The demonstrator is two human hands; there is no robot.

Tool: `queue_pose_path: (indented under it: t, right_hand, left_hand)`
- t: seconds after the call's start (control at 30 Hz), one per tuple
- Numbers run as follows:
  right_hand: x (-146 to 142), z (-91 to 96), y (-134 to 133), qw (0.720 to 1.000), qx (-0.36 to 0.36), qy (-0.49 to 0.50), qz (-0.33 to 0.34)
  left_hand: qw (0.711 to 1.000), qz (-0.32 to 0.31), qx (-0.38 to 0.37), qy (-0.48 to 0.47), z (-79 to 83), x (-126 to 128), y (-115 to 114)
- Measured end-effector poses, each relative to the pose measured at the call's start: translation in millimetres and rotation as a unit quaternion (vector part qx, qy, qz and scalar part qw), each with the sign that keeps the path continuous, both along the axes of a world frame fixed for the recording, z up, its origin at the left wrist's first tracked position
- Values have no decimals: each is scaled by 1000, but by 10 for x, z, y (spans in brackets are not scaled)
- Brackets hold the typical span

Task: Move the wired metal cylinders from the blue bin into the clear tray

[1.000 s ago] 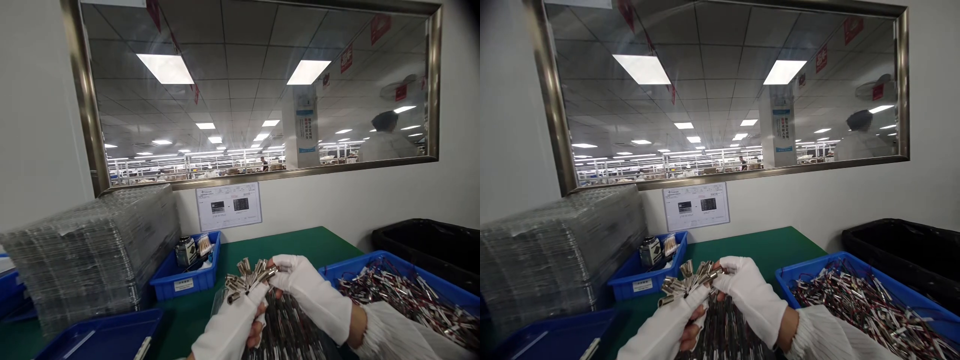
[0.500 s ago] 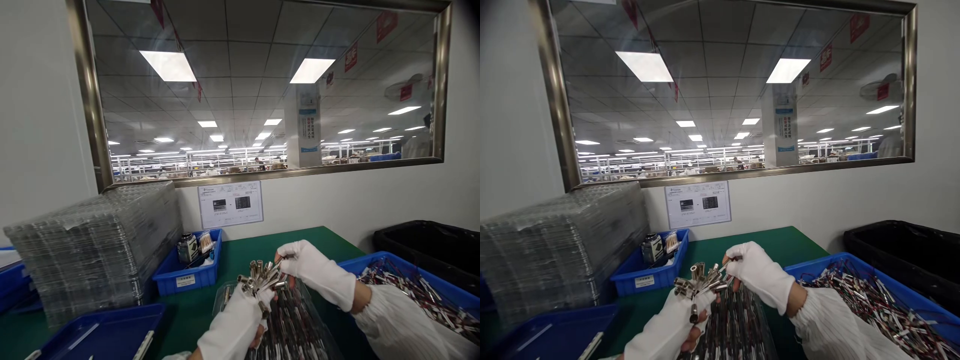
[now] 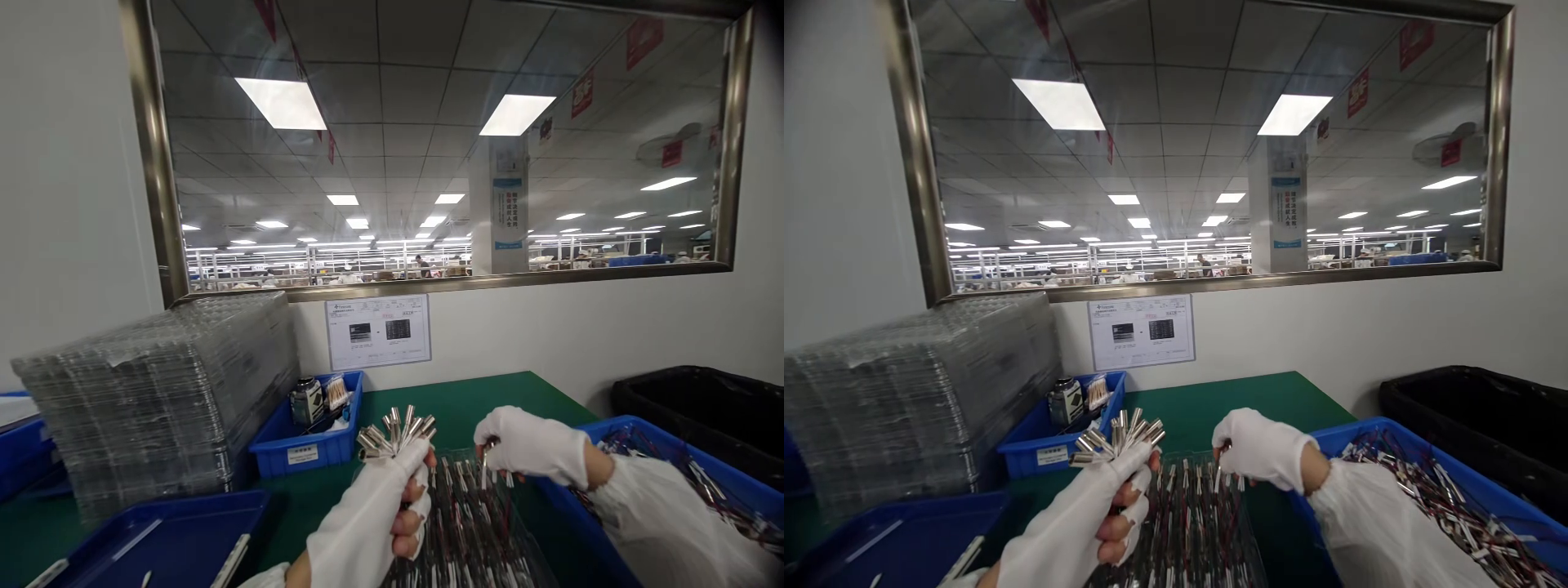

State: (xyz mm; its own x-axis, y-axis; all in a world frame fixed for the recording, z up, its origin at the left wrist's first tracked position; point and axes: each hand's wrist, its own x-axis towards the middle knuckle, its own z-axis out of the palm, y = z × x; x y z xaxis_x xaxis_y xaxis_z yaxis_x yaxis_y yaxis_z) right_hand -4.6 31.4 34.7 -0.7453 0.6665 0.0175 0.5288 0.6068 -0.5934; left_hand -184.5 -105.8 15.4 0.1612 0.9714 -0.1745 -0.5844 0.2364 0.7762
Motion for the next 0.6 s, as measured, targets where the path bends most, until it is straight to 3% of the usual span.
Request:
queue_pose_path:
  t: [0.17,0.33,0.47,0.53,0.6]
  right_hand:
    - [-231,-198,2,990,83,51,-102]
    - [-134,-222,154,986,73,66,-135]
    - [-59,-144,137,990,10,104,-98]
    - [-57,-84,19,985,-72,151,-42]
    - [-76,-14,-159,961,-174,212,33]
  left_hand:
    - [1000,12,-16,5,96,63,-31]
    - [995,45,-35,83,262,195,-44]
    - [990,72,-43,114,299,239,-45]
    - [994,60,-9,91,268,221,-30]
    - [997,30,22,63,213,193,-4]
